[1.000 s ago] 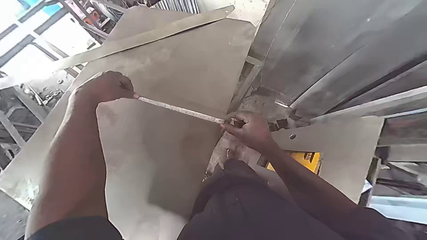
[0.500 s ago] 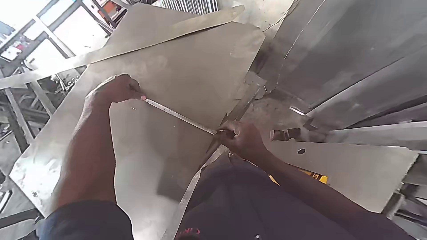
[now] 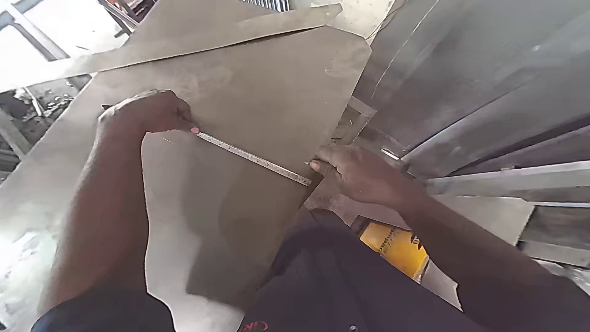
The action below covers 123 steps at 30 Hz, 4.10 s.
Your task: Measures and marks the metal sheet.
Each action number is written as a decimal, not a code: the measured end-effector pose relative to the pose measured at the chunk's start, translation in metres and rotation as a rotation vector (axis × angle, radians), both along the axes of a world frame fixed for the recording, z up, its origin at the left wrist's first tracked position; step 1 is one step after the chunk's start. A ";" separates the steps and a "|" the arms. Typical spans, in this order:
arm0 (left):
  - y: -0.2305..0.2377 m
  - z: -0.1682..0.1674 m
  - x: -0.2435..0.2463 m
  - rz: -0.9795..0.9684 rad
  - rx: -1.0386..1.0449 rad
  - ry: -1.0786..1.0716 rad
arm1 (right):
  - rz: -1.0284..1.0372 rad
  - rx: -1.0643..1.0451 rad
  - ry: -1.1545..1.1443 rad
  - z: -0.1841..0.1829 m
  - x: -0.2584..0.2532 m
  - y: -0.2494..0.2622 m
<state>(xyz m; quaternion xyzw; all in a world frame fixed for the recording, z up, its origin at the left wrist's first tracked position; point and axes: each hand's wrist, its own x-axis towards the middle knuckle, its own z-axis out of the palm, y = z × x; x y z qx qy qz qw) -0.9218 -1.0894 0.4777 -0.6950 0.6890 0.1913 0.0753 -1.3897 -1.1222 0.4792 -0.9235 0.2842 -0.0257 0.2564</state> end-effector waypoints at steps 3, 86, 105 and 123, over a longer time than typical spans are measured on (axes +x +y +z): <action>-0.001 -0.004 0.007 -0.010 -0.002 -0.032 | 0.091 0.028 0.222 0.008 0.022 -0.010; -0.002 -0.004 0.006 0.049 0.038 -0.062 | 0.227 -0.279 0.430 0.057 0.108 -0.039; -0.005 0.005 -0.009 0.102 0.088 -0.108 | 0.347 -0.123 0.469 0.013 0.188 -0.034; -0.004 0.006 -0.010 0.096 0.077 -0.112 | 0.379 -0.164 0.494 0.012 0.204 -0.036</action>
